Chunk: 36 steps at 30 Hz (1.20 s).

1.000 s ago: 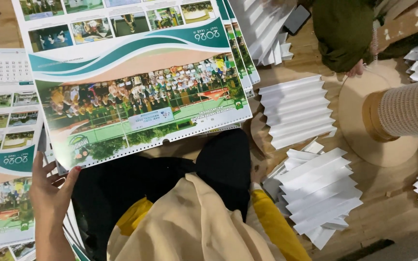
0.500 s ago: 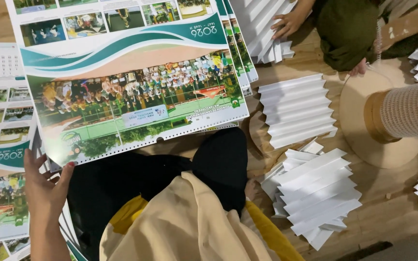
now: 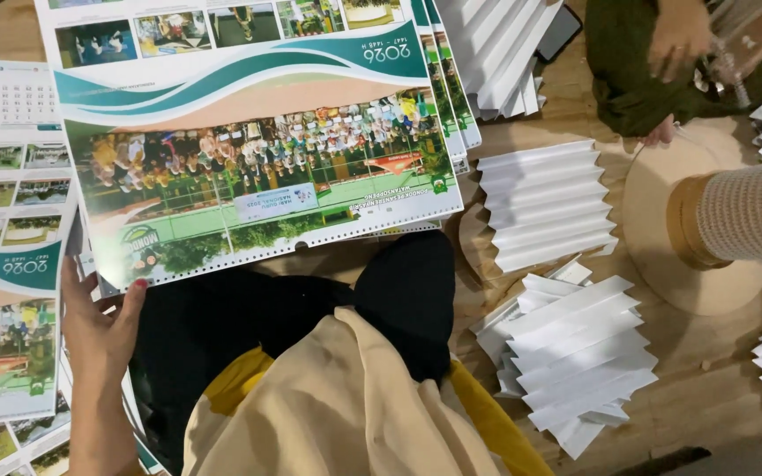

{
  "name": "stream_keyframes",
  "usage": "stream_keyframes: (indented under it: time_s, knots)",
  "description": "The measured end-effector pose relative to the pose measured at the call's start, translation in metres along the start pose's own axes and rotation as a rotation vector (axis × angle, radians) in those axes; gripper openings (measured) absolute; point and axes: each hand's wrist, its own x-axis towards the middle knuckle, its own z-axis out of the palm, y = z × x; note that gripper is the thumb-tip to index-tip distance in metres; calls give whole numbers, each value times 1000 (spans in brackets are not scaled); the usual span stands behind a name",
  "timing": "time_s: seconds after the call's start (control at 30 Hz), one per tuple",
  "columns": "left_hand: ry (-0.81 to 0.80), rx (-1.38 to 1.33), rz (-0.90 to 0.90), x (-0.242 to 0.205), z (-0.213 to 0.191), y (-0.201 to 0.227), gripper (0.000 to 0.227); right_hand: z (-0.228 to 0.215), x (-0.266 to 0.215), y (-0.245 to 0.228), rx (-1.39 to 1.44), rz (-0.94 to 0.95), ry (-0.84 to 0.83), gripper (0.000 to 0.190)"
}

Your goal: The person sits and assembles wall calendars by inserting a metal spiral binding wire into the punched holes of the calendar pages. They use their hands to thread the wire through the holes and then bend the ends to secure the binding. The person handles multiple calendars, stacking them as they finish.

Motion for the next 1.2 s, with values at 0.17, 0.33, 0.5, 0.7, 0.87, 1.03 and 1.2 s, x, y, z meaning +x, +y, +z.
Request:
stream_keyframes:
  time_s: [0.17, 0.33, 0.5, 0.7, 0.87, 1.03, 1.2]
  knots:
    - [146, -52, 114, -3, 0, -9, 71, 0, -7, 18, 139, 45, -43, 41]
    - [623, 154, 460, -1, 10, -21, 71, -27, -61, -102, -26, -663, 339, 4]
    - [380, -287, 773, -17, 46, 34, 34, -57, -107, -235, 494, -787, 460, 14]
    - [-630, -987, 146, -58, 124, 58, 54, -8, -217, -325, 326, -1044, 152, 46]
    - [-673, -969, 22, -56, 110, 82, 50, 27, -264, -339, -73, -1468, -68, 16]
    - [-558, -1007, -116, -42, 116, 63, 24, 29, -260, -339, -244, -1564, -11, 13]
    - [-539, -1176, -299, -48, 140, 79, 26, 13, -243, -338, 112, -1043, -68, 16]
